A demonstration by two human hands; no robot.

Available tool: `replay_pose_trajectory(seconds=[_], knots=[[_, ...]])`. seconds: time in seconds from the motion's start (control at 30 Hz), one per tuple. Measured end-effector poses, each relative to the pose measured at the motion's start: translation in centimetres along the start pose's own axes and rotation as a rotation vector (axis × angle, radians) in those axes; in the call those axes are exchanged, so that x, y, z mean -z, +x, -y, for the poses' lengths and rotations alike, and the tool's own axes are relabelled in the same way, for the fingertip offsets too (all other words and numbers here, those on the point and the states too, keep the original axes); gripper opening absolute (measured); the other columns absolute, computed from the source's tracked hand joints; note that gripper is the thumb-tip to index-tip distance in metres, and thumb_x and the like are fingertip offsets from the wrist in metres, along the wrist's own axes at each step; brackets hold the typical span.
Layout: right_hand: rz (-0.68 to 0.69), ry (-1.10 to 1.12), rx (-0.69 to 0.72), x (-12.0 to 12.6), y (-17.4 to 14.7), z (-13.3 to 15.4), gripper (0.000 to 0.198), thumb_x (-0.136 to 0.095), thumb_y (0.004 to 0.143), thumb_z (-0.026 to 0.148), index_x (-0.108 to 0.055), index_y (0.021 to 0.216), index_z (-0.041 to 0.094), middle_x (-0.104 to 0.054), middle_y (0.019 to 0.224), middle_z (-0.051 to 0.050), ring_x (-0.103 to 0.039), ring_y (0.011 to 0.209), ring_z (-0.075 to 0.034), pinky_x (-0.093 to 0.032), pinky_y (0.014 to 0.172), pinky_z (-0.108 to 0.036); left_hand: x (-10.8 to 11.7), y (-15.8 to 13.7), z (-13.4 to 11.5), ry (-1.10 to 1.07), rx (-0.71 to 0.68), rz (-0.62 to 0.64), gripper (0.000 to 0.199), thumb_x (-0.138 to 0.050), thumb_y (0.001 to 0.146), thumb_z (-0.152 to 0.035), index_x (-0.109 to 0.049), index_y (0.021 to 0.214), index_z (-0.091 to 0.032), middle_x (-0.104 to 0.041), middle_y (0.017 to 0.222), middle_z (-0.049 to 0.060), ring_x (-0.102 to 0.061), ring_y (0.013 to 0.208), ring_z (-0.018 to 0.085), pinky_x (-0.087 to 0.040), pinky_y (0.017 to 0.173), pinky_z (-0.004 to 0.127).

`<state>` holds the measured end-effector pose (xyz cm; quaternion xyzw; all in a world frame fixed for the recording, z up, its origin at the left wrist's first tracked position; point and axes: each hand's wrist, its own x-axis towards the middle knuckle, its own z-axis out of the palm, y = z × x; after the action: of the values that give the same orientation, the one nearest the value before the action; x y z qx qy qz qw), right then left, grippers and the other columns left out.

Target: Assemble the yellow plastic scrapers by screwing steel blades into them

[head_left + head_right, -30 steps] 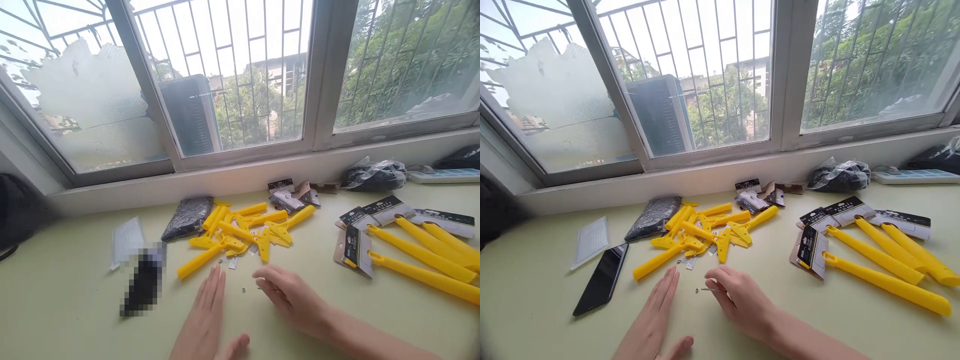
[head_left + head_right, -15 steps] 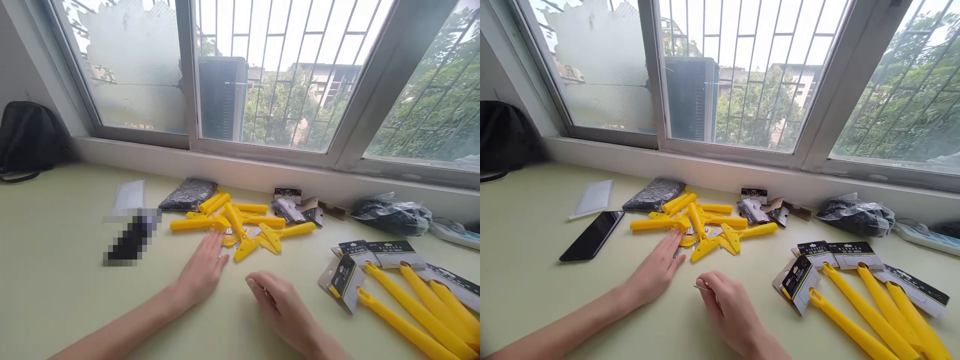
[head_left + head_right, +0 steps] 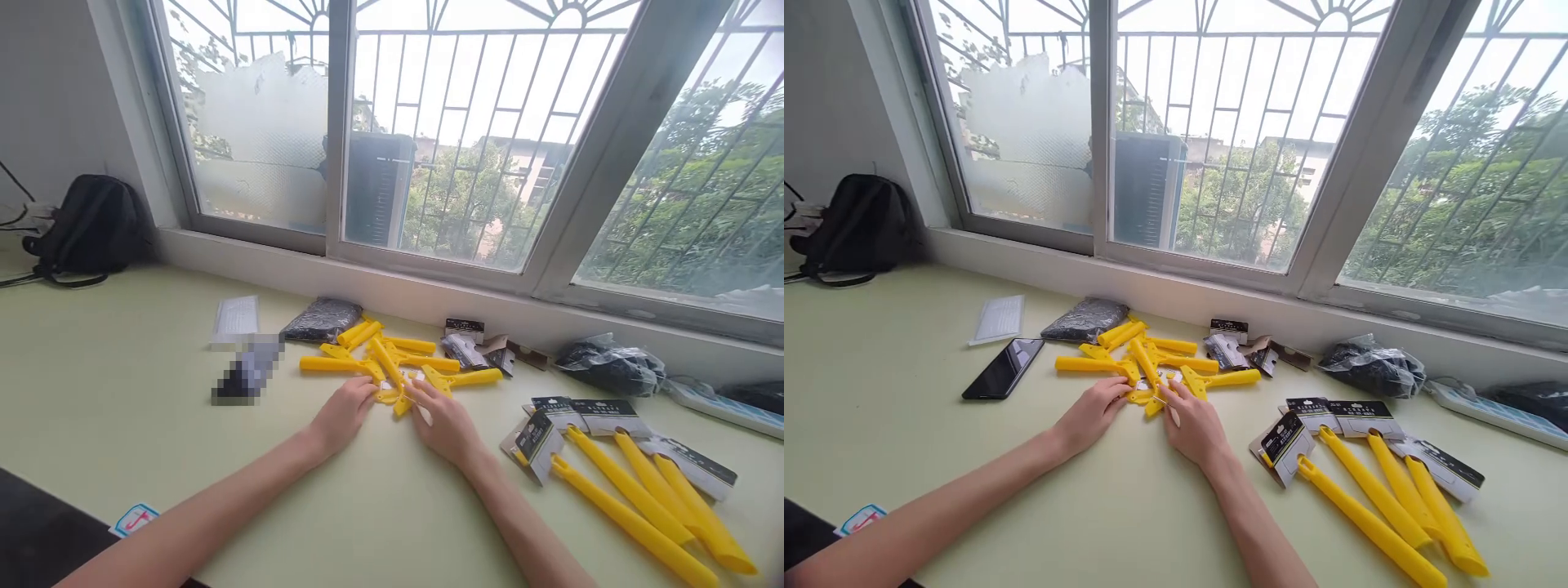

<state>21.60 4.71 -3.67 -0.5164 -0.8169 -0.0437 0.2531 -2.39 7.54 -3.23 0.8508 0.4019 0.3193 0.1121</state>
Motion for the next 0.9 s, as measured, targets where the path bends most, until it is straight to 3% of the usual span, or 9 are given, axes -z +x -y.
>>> replay_pose_trajectory(seconds=[0.2, 0.4, 0.57, 0.73, 0.9], knots=[[0.028, -0.076, -0.010, 0.6, -0.5, 0.5, 0.033, -0.053, 0.104, 0.023, -0.061, 0.136, 0.027, -0.065, 0.124, -0.009, -0.070, 0.084, -0.019, -0.057, 0.072, -0.031, 0.2, 0.1, -0.5, 0.122, 0.007, -0.018, 0.009, -0.064, 0.097, -0.021, -0.072, 0.100, -0.016, -0.070, 0.116, 0.009, -0.063, 0.115, 0.026, -0.052, 0.101, 0.048], [-0.018, -0.155, 0.029, 0.4, -0.3, 0.6, 0.033, -0.047, 0.107, 0.025, -0.059, 0.138, 0.025, -0.063, 0.116, -0.009, -0.064, 0.071, -0.016, -0.050, 0.058, -0.026, 0.2, 0.1, -0.8, 0.242, 0.002, -0.005, 0.018, -0.065, 0.098, -0.030, -0.068, 0.108, -0.015, -0.069, 0.115, 0.007, -0.067, 0.107, 0.023, -0.056, 0.094, 0.045], [-0.156, -0.203, -0.055, -0.6, 0.2, -0.5, 0.044, -0.036, 0.103, 0.013, -0.053, 0.143, 0.017, -0.061, 0.120, -0.014, -0.064, 0.071, -0.017, -0.046, 0.053, -0.024, 0.0, 0.3, -0.6, 0.319, -0.002, 0.000, 0.026, -0.064, 0.099, -0.034, -0.066, 0.116, -0.015, -0.068, 0.117, 0.008, -0.067, 0.104, 0.023, -0.057, 0.092, 0.045], [-0.357, -0.168, -0.168, -1.1, 1.4, -2.5, 0.041, -0.031, 0.104, 0.021, -0.053, 0.138, 0.011, -0.062, 0.111, -0.014, -0.063, 0.071, -0.018, -0.046, 0.053, -0.025, -0.1, 0.5, -0.6, 0.341, -0.001, -0.022, 0.028, -0.064, 0.099, -0.035, -0.065, 0.119, -0.015, -0.068, 0.118, 0.008, -0.068, 0.103, 0.022, -0.058, 0.091, 0.044], [-0.541, -0.060, -0.239, -0.2, 1.4, -4.2, 0.039, -0.027, 0.108, 0.030, -0.058, 0.126, 0.014, -0.062, 0.103, -0.011, -0.061, 0.073, -0.019, -0.046, 0.057, -0.028, 0.0, 0.5, -0.6, 0.342, -0.005, -0.027, 0.026, -0.064, 0.099, -0.034, -0.066, 0.117, -0.016, -0.069, 0.117, 0.008, -0.068, 0.103, 0.022, -0.058, 0.091, 0.044]])
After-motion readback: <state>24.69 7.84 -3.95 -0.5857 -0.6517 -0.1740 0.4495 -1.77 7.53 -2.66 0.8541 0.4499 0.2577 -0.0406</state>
